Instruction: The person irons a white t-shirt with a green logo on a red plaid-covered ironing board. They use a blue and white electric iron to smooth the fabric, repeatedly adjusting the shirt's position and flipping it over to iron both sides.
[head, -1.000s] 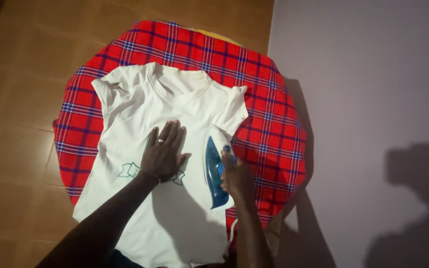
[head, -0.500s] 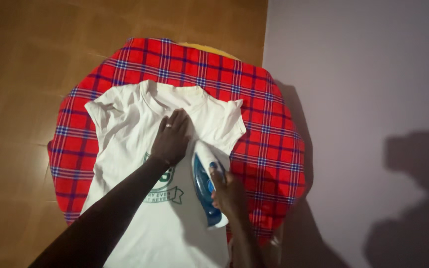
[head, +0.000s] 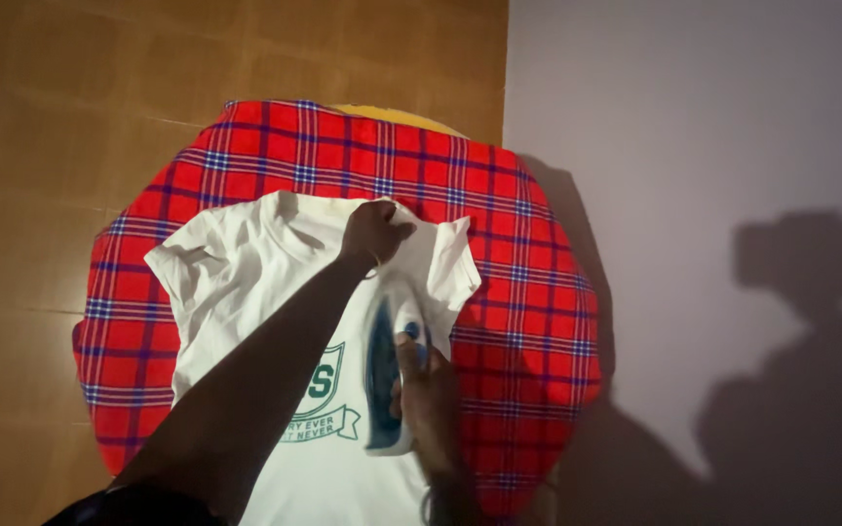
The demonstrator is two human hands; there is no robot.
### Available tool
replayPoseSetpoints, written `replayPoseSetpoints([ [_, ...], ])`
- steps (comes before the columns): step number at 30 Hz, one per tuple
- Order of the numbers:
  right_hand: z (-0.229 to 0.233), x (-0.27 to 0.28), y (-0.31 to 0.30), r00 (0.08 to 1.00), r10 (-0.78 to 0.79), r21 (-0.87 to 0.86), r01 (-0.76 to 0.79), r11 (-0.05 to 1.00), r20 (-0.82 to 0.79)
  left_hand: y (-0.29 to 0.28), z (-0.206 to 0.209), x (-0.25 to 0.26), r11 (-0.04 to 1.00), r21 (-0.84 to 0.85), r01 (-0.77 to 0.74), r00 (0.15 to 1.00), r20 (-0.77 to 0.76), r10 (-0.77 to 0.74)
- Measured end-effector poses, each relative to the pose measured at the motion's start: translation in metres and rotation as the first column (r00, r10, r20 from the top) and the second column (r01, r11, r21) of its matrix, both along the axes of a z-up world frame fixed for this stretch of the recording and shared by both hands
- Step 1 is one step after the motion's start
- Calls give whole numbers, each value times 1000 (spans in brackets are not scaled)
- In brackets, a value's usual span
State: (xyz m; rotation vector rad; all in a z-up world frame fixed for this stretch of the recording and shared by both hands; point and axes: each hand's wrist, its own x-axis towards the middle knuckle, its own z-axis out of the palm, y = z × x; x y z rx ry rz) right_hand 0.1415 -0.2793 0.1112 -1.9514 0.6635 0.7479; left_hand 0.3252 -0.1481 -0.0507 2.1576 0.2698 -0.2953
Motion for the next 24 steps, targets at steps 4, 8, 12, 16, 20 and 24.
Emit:
replayPoseSetpoints([
  [4,-11,14,18,960,-279,32,279,960,3,6,-34,11,917,-389,-92,994,10,105],
  [8,-24,71,29,943,-329,168,316,934,54,26,-10,-23,970,-232,70,918,396,29],
  [12,-27,120,34,907,-404,221,373,901,116,64,41,-57,932,242,270,934,170,-314],
  [16,-20,123,39,941,-328,168,311,935,82,96,83,-71,731,538,419,902,-155,-403],
  [20,-15,72,55,987,-160,104,156,982,25,99,97,-86,708,642,294,928,-16,-371],
  [24,-19,66,64,939,-336,182,319,930,68,84,89,-141,881,472,34,910,349,-222],
])
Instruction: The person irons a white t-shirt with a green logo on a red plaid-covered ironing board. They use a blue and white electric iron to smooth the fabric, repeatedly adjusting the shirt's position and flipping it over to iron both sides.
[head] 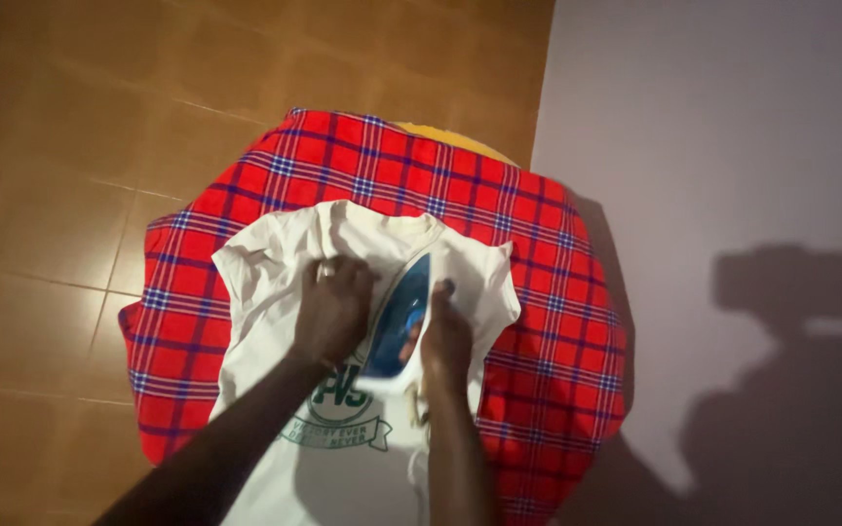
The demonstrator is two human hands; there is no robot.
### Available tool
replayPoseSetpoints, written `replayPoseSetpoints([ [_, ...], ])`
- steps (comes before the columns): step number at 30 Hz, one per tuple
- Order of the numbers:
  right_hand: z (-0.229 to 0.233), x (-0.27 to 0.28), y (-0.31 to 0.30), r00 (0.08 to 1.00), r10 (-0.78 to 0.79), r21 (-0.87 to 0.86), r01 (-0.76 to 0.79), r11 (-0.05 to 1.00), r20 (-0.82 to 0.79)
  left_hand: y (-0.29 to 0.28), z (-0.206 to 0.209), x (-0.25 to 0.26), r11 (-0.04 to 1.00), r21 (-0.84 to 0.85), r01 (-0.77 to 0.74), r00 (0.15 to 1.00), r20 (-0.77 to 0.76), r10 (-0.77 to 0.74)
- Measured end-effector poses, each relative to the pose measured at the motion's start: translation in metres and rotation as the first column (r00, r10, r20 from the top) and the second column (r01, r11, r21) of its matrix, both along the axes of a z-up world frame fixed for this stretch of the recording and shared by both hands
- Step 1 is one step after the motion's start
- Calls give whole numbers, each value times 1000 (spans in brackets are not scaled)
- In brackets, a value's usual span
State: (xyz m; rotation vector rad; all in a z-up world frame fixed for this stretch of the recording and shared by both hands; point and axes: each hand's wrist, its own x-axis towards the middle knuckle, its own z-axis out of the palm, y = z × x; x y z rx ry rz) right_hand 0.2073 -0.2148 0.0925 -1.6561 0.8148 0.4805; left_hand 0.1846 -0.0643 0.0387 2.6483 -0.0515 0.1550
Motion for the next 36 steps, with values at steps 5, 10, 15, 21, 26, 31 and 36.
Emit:
replayPoseSetpoints([
  [5,-10,75,-21,997,-58,-142,63,988,42,-13,-9,-62,991,-26,132,988,-75,-133],
  [10,-22,109,-46,991,75,-59,-69,996,113,-1,-7,-93,989,25,143,957,-257,-131],
  [15,-15,42,-28,967,246,-240,-255,937,-68,10,-2,-110,984,65,164,903,-413,-123],
  [21,-2,-37,5,972,224,-155,-234,960,-76,15,-6,-125,976,145,164,908,-410,-92],
  [26,4,24,4,993,113,-39,-112,993,20,13,-14,-132,985,138,105,945,-321,-56],
  [31,6,2,9,927,368,-188,-375,908,-69,14,-16,-132,991,98,88,940,-338,-50],
  [36,3,13,20,982,188,-62,-187,980,18,13,-14,-134,986,116,119,899,-434,-57],
])
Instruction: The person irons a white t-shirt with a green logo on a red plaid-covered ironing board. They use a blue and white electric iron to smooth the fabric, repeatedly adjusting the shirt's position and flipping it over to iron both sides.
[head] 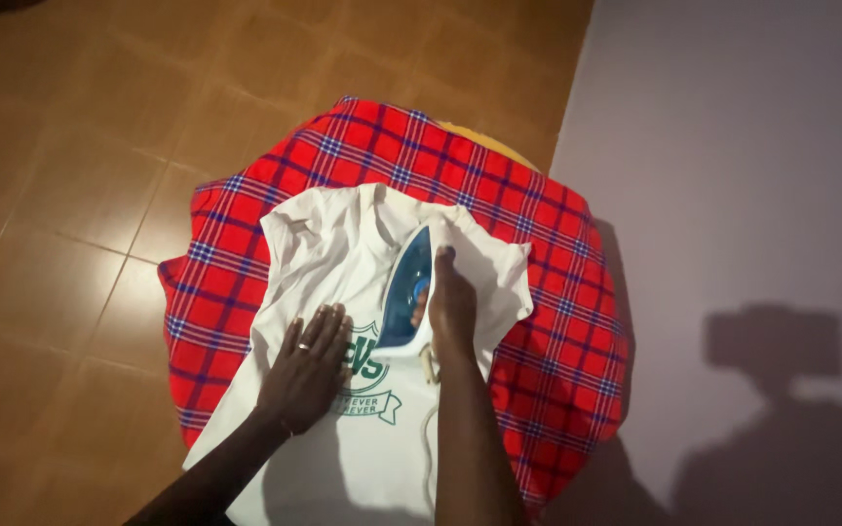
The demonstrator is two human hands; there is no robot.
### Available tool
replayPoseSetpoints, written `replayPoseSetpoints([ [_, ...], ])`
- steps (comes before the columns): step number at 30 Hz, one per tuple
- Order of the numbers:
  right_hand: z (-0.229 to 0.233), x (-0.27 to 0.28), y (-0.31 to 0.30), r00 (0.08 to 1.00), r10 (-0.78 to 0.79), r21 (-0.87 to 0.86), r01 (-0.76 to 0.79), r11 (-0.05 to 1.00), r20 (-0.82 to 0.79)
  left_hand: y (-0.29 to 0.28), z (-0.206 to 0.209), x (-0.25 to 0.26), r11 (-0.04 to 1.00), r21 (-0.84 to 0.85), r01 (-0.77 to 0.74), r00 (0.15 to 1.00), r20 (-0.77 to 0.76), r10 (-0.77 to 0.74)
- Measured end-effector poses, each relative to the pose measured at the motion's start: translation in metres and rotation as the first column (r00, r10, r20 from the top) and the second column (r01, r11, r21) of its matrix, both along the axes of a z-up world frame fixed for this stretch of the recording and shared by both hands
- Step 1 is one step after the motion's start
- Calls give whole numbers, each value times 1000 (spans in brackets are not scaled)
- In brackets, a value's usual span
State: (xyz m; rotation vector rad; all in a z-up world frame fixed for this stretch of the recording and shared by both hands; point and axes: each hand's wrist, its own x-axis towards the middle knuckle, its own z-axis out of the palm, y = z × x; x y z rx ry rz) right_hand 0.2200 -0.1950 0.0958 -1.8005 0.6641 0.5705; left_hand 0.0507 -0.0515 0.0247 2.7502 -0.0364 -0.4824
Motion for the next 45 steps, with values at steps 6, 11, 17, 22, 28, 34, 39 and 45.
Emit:
replayPoseSetpoints([
  [6,3,-28,-5,966,247,-60,-252,966,-71,-1,3,-1,1000,-16,-19,999,44,20],
  [11,-2,-63,-22,984,170,-312,-175,934,-45,1,4,3,1000,22,10,1000,27,-10],
  [17,-22,38,-55,996,18,-267,6,964,88,0,6,4,998,53,23,1000,-15,-22],
  [22,-23,59,-67,993,38,-196,-16,981,109,-1,10,2,998,64,19,1000,-5,-19],
  [28,-15,-36,-98,947,315,-312,-320,895,-68,-1,6,1,998,56,16,999,43,-18],
  [34,-24,-118,-133,971,205,-229,-228,946,-120,8,-9,-13,969,-218,-112,957,240,165],
  [39,-23,-137,-96,841,534,-28,-537,843,-88,16,-8,-39,853,-303,-425,734,436,521],
  [45,-11,-88,-24,899,416,-52,-413,909,135,38,-7,-56,636,-434,-638,492,407,770],
])
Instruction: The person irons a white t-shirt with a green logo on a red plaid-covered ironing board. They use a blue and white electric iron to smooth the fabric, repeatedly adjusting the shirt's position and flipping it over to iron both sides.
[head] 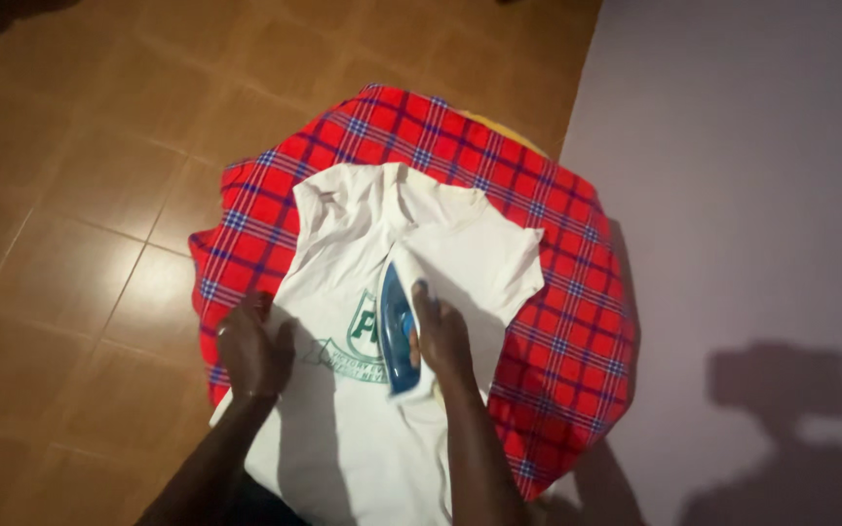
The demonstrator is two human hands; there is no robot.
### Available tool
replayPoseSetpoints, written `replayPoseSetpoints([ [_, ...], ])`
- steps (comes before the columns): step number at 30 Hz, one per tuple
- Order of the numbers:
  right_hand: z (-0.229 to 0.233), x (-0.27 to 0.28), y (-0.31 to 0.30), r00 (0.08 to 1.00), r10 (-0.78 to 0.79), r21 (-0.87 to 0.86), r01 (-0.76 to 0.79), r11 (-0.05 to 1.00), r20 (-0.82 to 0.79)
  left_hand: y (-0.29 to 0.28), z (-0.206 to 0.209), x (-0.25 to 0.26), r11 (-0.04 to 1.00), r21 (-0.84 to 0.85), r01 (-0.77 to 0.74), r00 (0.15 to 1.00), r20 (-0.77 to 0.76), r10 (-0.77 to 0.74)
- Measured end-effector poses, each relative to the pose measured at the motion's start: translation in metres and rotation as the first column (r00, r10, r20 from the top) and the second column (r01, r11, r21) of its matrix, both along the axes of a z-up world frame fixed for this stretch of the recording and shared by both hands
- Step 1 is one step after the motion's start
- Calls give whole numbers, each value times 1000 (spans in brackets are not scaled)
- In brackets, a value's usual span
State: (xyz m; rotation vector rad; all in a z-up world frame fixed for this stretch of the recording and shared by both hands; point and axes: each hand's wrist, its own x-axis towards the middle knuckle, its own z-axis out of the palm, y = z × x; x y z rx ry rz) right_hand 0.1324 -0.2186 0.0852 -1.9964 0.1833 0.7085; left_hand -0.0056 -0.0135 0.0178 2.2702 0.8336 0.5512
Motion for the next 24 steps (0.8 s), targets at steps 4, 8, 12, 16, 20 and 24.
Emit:
replayPoseSetpoints([
  [4,11,-16,29,984,-41,9,43,999,-173,20,-38,-2,975,-223,1,992,-120,-28],
  [8,16,-65,52,972,51,26,-46,999,-227,21,-55,-18,955,-297,-28,995,-102,-2],
  [12,3,-52,76,957,-5,110,39,993,-289,9,-46,-36,973,-232,9,993,-111,-35],
  [16,3,-64,95,963,-19,213,79,974,-268,10,-40,-55,972,-235,-12,974,-221,-41],
  [20,8,-102,105,963,92,154,-54,987,-255,15,-36,-57,946,-319,-51,971,-236,-27],
  [24,-3,-82,116,961,82,3,-85,996,-264,10,-33,-73,965,-262,-17,979,-202,-38],
])
